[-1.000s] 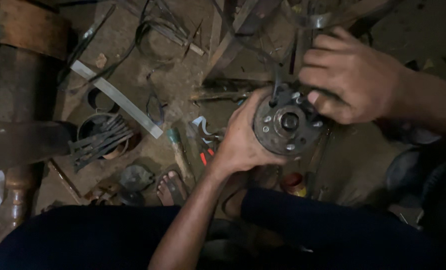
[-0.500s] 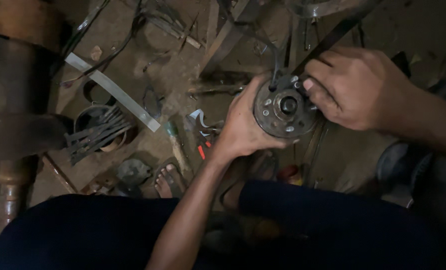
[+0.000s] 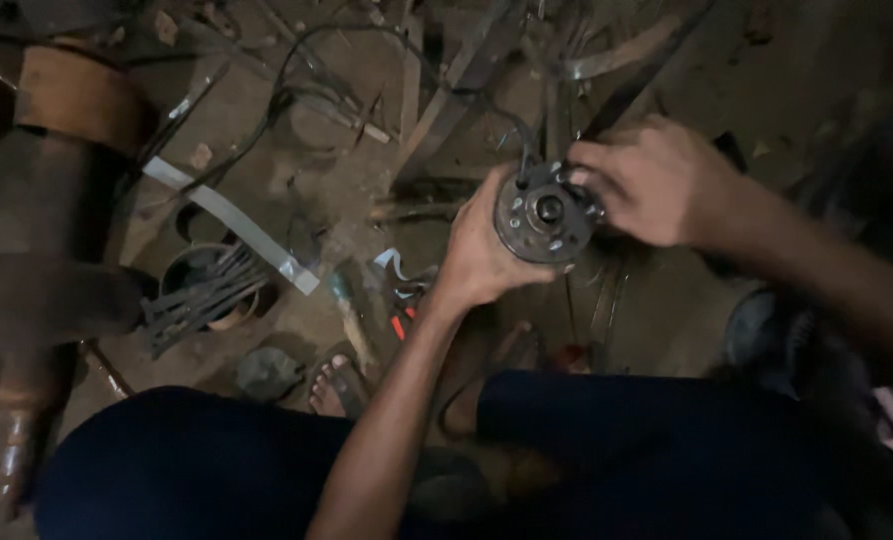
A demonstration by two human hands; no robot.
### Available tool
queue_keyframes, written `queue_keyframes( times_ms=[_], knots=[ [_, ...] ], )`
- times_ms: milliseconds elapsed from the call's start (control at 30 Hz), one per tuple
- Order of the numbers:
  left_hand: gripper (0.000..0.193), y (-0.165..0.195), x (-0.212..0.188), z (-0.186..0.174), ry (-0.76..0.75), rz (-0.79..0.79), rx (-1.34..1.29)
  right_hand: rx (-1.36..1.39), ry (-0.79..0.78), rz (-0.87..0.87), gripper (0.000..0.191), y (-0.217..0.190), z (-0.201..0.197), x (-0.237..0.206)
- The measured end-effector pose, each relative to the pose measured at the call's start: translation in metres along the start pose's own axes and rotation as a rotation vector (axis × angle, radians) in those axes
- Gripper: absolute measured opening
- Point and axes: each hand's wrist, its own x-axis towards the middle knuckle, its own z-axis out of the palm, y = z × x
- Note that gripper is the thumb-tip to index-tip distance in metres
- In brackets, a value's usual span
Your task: The person sits on the floor of a cluttered workshop holding a round metal brake drum hub and works a brake shoe strap around its edge, pressing and positioning the shoe to seat it against the hub, turning the assembly as they work.
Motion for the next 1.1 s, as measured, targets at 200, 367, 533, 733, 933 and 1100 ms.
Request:
queue_keyframes(
  times_ms=[200,367,533,733,933,1100],
  knots=[
    [0.093,0.007,-0.004,0.002,0.054,0.043,-0.003,-0.056,0.237,0.011,0.027,-0.023,-0.002,-0.008],
    [0.092,0.007,-0.003,0.005,0.066,0.082,-0.031,0.099,0.169,0.265,0.031,-0.037,-0.004,-0.013],
    [0.085,0.009,-0.005,0.010,0.058,0.064,-0.149,0.139,0.434,0.417,0.027,-0.062,0.017,-0.016],
    [0.083,0.016,-0.006,0.013,0.026,-0.029,-0.079,0.185,0.564,0.452,0.023,-0.065,0.037,-0.021],
    [0.095,0.014,-0.007,0.006,0.046,-0.001,-0.011,0.380,0.444,0.035,0.019,-0.009,0.012,-0.035],
    [0.097,0.007,-0.001,0.001,0.041,0.004,0.025,0.128,0.243,-0.188,0.026,0.022,0.008,-0.018]
  ],
)
